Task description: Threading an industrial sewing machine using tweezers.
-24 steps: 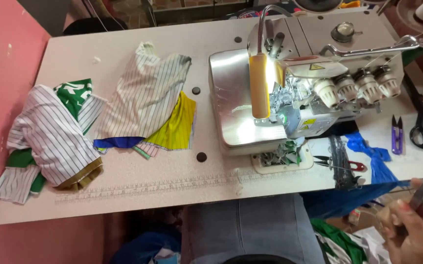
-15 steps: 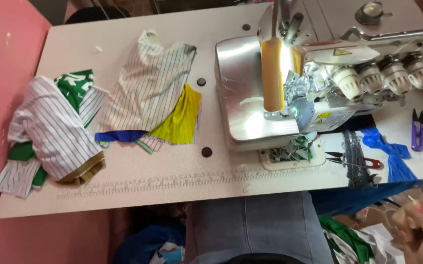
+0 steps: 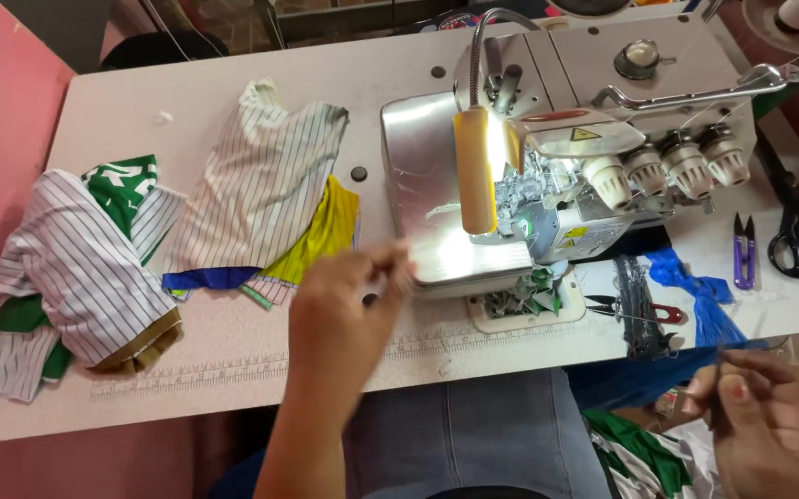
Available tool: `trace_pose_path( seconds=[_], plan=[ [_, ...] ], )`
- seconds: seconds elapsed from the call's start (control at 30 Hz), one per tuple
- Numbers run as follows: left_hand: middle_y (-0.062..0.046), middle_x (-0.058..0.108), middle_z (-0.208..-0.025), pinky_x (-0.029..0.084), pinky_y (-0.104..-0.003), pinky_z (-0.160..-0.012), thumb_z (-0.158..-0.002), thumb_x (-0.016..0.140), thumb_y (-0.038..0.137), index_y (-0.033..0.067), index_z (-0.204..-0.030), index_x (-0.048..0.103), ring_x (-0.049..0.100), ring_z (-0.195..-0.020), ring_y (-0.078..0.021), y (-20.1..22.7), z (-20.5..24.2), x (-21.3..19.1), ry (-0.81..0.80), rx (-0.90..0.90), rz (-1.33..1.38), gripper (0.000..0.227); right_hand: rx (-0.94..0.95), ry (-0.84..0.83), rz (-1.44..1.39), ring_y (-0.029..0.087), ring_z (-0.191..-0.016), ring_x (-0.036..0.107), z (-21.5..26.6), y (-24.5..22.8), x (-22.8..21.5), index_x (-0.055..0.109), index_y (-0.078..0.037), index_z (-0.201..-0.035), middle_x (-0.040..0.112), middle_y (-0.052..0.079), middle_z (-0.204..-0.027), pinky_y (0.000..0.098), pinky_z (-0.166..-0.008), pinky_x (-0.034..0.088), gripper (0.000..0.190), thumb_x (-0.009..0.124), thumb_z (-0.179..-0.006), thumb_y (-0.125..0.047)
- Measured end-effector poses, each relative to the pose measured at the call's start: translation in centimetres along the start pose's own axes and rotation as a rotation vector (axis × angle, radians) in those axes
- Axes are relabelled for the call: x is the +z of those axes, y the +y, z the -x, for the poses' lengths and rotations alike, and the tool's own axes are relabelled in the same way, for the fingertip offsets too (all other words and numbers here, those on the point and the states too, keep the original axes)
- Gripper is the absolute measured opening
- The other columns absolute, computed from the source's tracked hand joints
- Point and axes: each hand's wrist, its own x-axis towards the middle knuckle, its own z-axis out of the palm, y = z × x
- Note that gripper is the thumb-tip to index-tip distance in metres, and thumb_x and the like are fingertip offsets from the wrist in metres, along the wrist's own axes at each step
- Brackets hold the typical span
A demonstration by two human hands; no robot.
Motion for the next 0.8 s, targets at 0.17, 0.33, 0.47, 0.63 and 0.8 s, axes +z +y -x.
trace_pose_path(
  seconds=[0.17, 0.33, 0.47, 0.63, 0.8],
  plan=[
    [0.002, 0.067, -0.111, 0.043, -0.044, -0.090, -0.089, 0.074, 0.037, 0.0211, -0.116, 0.075, 0.059, -0.103, -0.0237, -3.9, -4.4, 4.7, 0.089, 0.081, -0.283, 0.031, 0.086, 0.121, 0.254, 0.042, -0.080, 0.061, 0.5, -3.6, 5.1, 0.046, 0.008, -0.135, 0.061, 0.033, -0.097, 0.0454, -0.066, 0.049, 0.024, 0.044, -0.111, 0.006],
    [0.006, 0.068, -0.105, 0.045, -0.047, -0.075, -0.072, 0.073, 0.017, 0.0235, -0.074, 0.074, 0.058, -0.098, -0.0315, -6.2, -6.4, 9.4, 0.012, 0.061, -0.345, 0.007, 0.155, 0.151, 0.628, 0.027, -0.075, 0.062, 0.6, -6.4, 7.2, 0.073, -0.005, -0.133, 0.069, 0.015, -0.087, 0.0385, -0.068, 0.049, 0.034, 0.055, -0.108, -0.019],
    [0.005, 0.071, -0.095, 0.046, -0.046, -0.067, -0.081, 0.066, 0.014, 0.0178, -0.072, 0.071, 0.059, -0.085, -0.0304, -6.7, -7.2, 8.3, -0.009, 0.169, -0.382, 0.011, 0.185, 0.081, 0.452, 0.032, -0.073, 0.067, -1.2, -4.2, 5.5, 0.059, 0.007, -0.128, 0.073, 0.021, -0.094, 0.0414, -0.057, 0.054, 0.033, 0.057, -0.102, -0.013],
    [0.004, 0.069, -0.105, 0.046, -0.046, -0.079, -0.085, 0.077, 0.031, 0.0192, -0.081, 0.071, 0.058, -0.097, -0.0295, -8.6, -7.8, 5.6, -0.086, 0.101, -0.444, 0.014, 0.122, -0.066, 0.714, 0.022, -0.085, 0.061, -2.7, -7.6, 6.8, 0.059, -0.018, -0.151, 0.066, 0.009, -0.095, 0.0388, -0.081, 0.052, 0.062, 0.036, -0.099, -0.041],
    [0.002, 0.068, -0.111, 0.045, -0.046, -0.081, -0.084, 0.079, 0.033, 0.0208, -0.085, 0.069, 0.058, -0.103, -0.0302, -8.3, -8.1, 5.5, -0.037, 0.126, -0.426, 0.016, -0.156, -0.047, 0.752, 0.021, -0.066, 0.052, -5.6, -7.5, 5.7, 0.060, -0.004, -0.132, 0.054, 0.009, -0.080, 0.0361, -0.069, 0.049, 0.065, 0.035, -0.094, -0.051]
  ],
)
